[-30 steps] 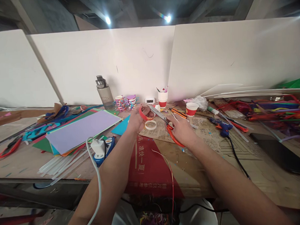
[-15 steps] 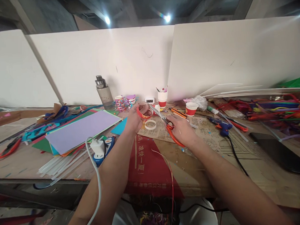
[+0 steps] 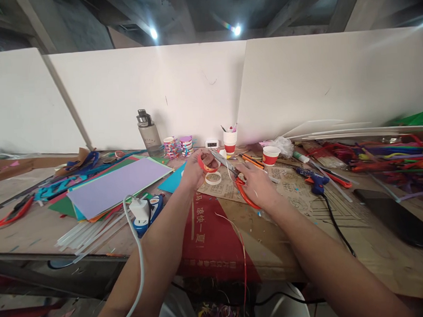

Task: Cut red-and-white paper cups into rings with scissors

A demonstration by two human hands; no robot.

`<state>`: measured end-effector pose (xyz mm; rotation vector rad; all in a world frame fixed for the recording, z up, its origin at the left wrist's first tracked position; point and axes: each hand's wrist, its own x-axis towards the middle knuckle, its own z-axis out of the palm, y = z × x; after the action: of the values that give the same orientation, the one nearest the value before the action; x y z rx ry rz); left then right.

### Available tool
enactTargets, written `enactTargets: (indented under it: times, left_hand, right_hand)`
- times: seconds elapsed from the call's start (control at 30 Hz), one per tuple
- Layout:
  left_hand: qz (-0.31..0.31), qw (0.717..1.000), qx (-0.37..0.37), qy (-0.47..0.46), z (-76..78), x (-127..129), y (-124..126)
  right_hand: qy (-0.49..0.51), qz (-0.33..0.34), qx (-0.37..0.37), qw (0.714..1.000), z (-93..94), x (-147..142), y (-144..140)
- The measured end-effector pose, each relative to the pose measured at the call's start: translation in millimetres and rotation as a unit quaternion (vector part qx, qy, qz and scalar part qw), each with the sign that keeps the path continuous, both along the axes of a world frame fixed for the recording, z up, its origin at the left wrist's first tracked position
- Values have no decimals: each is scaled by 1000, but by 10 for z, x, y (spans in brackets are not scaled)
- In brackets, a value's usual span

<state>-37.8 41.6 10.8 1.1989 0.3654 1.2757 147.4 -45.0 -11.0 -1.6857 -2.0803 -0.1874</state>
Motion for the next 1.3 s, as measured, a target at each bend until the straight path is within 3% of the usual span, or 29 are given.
enactTargets:
  times: [0.3, 0.57, 0.63, 0.7, 0.8, 0.97, 1.03, 1.2, 1.3]
  left_hand:
    - [1, 1000, -1, 28, 43, -11, -25]
    - [-33, 998, 10, 51, 47, -36, -24]
    - [-38, 998, -4, 42, 55, -40, -30]
    - [-33, 999, -27, 30, 64, -37, -38]
    - [-15, 998, -64, 16, 75, -17, -56]
    - [8, 998, -55, 0, 40, 33, -79]
    - [43, 999, -16, -2, 0, 47, -70]
    - [240, 962, 130, 29, -84, 61, -36]
    - [267, 949, 165, 42, -93, 78, -42]
  right_hand:
    - [16, 7, 8, 1000, 10, 2, 6]
    - [133, 66, 60, 987, -43, 67, 102]
    - [118, 21, 30, 992, -58, 130, 120]
    - [61, -81, -47, 994, -81, 199, 132]
    - [-12, -191, -148, 970, -129, 278, 151]
    - [-60, -213, -168, 961, -170, 312, 184]
    - [-56, -215, -188, 957, -158, 309, 193]
    - [-54, -225, -226, 946, -128, 321, 224]
    - [-57, -215, -225, 949, -120, 339, 220]
